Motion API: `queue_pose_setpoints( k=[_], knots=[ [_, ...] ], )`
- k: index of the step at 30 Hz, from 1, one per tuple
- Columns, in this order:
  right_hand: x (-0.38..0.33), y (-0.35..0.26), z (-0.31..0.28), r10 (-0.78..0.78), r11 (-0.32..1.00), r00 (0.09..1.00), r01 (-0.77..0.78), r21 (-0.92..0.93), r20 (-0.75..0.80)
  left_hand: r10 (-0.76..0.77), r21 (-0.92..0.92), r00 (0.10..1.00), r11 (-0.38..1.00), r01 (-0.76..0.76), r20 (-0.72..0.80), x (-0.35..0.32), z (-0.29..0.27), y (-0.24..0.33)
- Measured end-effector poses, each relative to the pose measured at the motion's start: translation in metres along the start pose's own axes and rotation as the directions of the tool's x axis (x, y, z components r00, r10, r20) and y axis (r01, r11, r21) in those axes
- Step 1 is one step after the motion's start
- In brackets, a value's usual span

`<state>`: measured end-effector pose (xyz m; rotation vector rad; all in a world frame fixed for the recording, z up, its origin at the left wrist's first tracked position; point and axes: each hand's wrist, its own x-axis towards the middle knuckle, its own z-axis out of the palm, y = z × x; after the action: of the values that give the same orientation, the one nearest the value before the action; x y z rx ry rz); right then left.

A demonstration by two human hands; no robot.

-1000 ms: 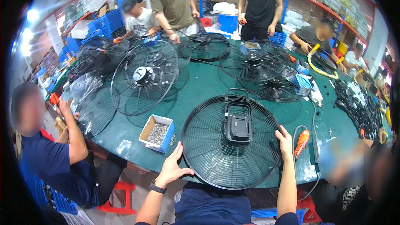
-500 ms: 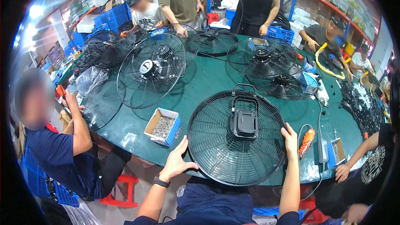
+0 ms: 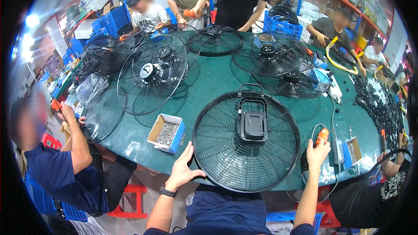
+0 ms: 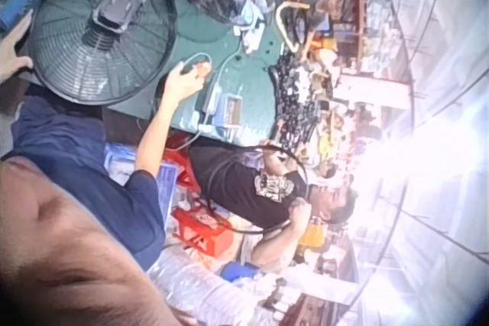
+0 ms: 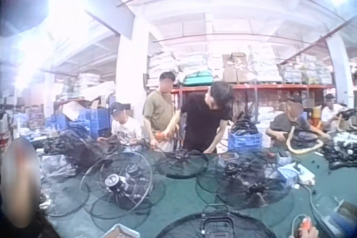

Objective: Assemble the outer grill and motor components of industrial fans at a factory workbench.

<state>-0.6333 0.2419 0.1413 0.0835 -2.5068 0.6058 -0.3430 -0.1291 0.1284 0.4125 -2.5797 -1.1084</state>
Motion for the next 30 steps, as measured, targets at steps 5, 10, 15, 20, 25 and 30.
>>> queue_pose_setpoints(
  k=[5,10,15,20,25,30],
  knots=[
    [0.0,0.037,0.01,0.162,0.986,0.986,-0.16,-0.04,0.047,-0.004,-0.015,1.0,1.0,0.004,-0.007,-0.001,0.002,-0.002],
    [0.017,0.102,0.009,0.228,0.955,0.957,-0.256,0.153,0.177,0.007,-0.015,1.0,1.0,-0.007,-0.01,-0.001,0.002,-0.005],
    [0.026,0.124,-0.031,0.202,0.951,0.979,-0.205,0.23,0.039,0.038,-0.007,0.999,0.999,-0.038,-0.018,-0.002,0.002,-0.007],
    [0.017,0.075,-0.052,-0.412,0.908,0.891,0.382,-0.174,-0.19,0.01,-0.001,1.0,1.0,-0.01,-0.019,-0.003,0.001,-0.005],
    [-0.001,0.023,-0.032,-0.132,0.974,0.958,0.173,-0.145,0.256,0.022,-0.002,1.0,1.0,-0.022,-0.019,-0.003,0.001,-0.004],
    [0.002,0.024,-0.019,0.089,0.961,0.953,-0.006,-0.277,0.29,0.043,-0.013,0.999,0.999,-0.043,-0.019,-0.003,0.001,-0.004]
  ],
)
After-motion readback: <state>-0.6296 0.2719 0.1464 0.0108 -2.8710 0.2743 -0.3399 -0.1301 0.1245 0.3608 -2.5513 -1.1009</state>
